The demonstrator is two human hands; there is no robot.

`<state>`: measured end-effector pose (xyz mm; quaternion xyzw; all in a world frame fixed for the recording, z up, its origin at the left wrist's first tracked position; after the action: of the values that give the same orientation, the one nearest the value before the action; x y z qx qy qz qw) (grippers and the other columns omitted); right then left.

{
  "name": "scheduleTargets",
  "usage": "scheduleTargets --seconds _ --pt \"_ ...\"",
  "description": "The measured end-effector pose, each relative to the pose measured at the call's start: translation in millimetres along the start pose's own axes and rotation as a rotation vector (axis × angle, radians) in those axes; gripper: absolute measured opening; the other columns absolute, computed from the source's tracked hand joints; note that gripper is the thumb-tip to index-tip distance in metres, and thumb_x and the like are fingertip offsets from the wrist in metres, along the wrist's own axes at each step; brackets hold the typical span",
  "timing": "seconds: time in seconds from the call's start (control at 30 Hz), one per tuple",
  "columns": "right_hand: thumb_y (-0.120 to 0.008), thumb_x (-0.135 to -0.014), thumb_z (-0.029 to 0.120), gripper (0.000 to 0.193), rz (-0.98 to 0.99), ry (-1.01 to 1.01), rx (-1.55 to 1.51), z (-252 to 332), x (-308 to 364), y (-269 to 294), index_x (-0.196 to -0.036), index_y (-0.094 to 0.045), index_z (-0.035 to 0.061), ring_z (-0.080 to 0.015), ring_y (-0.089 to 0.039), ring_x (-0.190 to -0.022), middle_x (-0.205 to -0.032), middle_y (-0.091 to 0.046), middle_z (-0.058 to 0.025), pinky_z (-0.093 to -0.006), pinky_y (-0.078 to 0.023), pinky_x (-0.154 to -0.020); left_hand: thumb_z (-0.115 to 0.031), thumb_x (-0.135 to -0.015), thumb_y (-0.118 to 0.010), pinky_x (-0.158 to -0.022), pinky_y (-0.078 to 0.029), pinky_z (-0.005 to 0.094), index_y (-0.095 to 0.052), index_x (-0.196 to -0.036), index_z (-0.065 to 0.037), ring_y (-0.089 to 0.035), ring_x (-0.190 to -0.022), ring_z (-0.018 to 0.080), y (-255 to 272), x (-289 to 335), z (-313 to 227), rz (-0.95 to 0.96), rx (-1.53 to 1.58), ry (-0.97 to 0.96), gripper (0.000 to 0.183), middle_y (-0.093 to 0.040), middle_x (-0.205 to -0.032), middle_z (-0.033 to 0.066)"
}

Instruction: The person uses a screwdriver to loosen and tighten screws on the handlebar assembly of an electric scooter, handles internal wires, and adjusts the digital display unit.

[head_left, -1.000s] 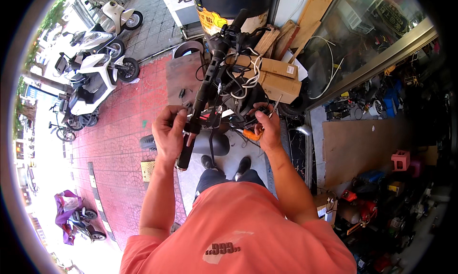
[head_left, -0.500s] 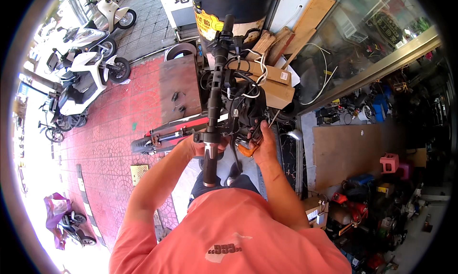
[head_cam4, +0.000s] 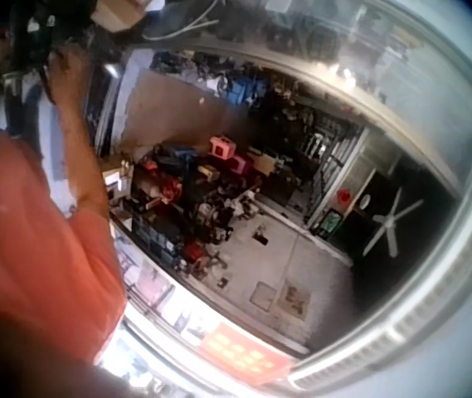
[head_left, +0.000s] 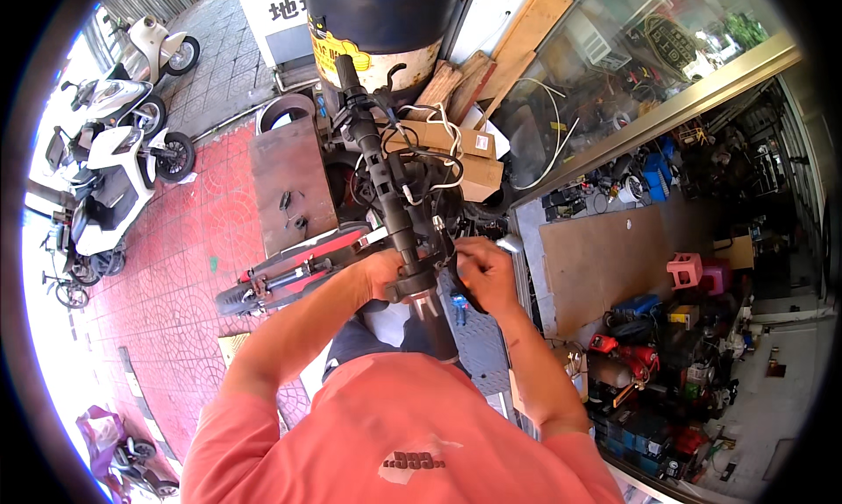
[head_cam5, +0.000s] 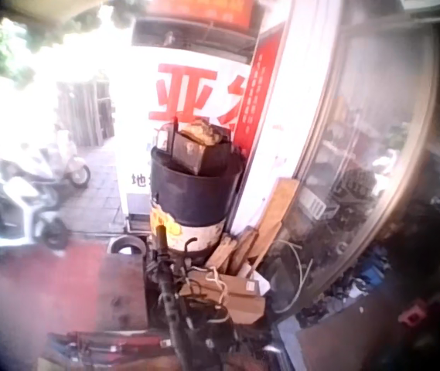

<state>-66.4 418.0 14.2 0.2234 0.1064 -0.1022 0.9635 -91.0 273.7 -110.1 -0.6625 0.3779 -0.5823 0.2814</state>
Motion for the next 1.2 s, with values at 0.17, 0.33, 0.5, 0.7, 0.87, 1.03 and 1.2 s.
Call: scheduleTargets --seconds 0.17,0.33,0.5,0.7,0.87,1.03,1.2 --pt "-0.059 -0.104 0.007 0.014 0.652 -0.304 -0.068 -32 -8 -32 -0.11 -0.067 -0.0035 -0.0213 -0.074 -0.076 -0.098 -0.067 -0.0141 -0.0351 -0.055 -0.061 -0.029 -0.097 -0.075 -0.057 -0.059 0.0326 -0.072 -0.111 -0.001 -0.069 -0.073 0.0187 -13 -2 -16 0.09 -0.273 -0.023 0.031 -0.071 -0.091 0.01" --pt "-0.063 -0.104 0.019 0.022 0.884 0.168 0.208 11 -32 -34 -0.108 -0.068 -0.0026 -0.0403 -0.071 -0.09 -0.101 -0.068 -0.0181 -0.0495 -0.057 -0.076 -0.03 -0.089 -0.084 -0.077 -0.057 0.0357 -0.072 -0.109 0.0 -0.067 -0.084 0.0188 -37 13 -29 0.297 -0.313 -0.131 0.038 -0.071 -0.094 0.0083" --pt "-0.073 -0.091 0.014 0.017 1.001 0.18 0.241 1 -41 -38 -0.096 -0.065 0.0 -0.0428 -0.067 -0.087 -0.099 -0.064 -0.015 -0.0521 -0.055 -0.071 -0.03 -0.086 -0.085 -0.09 -0.054 0.0375 -0.071 -0.117 0.002 -0.066 -0.098 0.0191 -29 4 -24 0.25 -0.433 0.046 0.047 -0.072 -0.109 0.009" --pt "-0.075 -0.092 0.018 0.015 1.005 0.22 0.253 6 -53 -17 -0.093 -0.066 0.006 -0.0354 -0.067 -0.069 -0.094 -0.063 -0.008 -0.046 -0.052 -0.055 -0.031 -0.096 -0.075 -0.092 -0.053 0.0408 -0.068 -0.118 0.007 -0.065 -0.105 0.0264 -65 20 -38 0.407 -0.675 -0.382 0.045 -0.069 -0.116 0.0156" --pt "-0.075 -0.09 0.02 0.017 1.051 0.326 0.251 19 -60 -3 -0.086 -0.064 0.0073 -0.0263 -0.066 -0.062 -0.084 -0.059 -0.0053 -0.0398 -0.048 -0.045 -0.023 -0.1 -0.064 -0.082 -0.052 0.0447 -0.067 -0.113 0.006 -0.065 -0.095 0.0328 -71 28 -40 0.395 -1.023 -0.654 0.031 -0.067 -0.108 0.02" --pt "-0.074 -0.089 0.018 0.015 1.159 0.241 0.243 6 -61 -9 -0.089 -0.064 0.0063 -0.0224 -0.071 -0.073 -0.082 -0.059 -0.0067 -0.0384 -0.051 -0.048 -0.016 -0.103 -0.059 -0.076 -0.051 0.0388 -0.068 -0.112 0.006 -0.065 -0.091 0.0279 -59 21 -27 0.319 -0.763 -0.442 0.025 -0.066 -0.107 0.0183" --pt "-0.07 -0.096 0.018 0.019 1.11 -0.187 -0.073 -11 -71 -18 -0.099 -0.064 -0.0003 -0.0416 -0.07 -0.083 -0.097 -0.068 -0.0177 -0.0496 -0.056 -0.066 -0.023 -0.1 -0.073 -0.096 -0.05 0.0346 -0.057 -0.137 0.003 -0.062 -0.113 0.0178 -64 18 -35 0.289 -0.587 -0.274 0.048 -0.065 -0.127 0.0111"
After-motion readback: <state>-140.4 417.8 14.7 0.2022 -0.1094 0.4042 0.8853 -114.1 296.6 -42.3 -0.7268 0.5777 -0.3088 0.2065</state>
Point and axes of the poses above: each hand's wrist, its own x-axis away from the middle knuckle, its own y-axis out of the back of the hand, z = x × y, the point moved 10 cm from there along -x, towards the middle knuckle
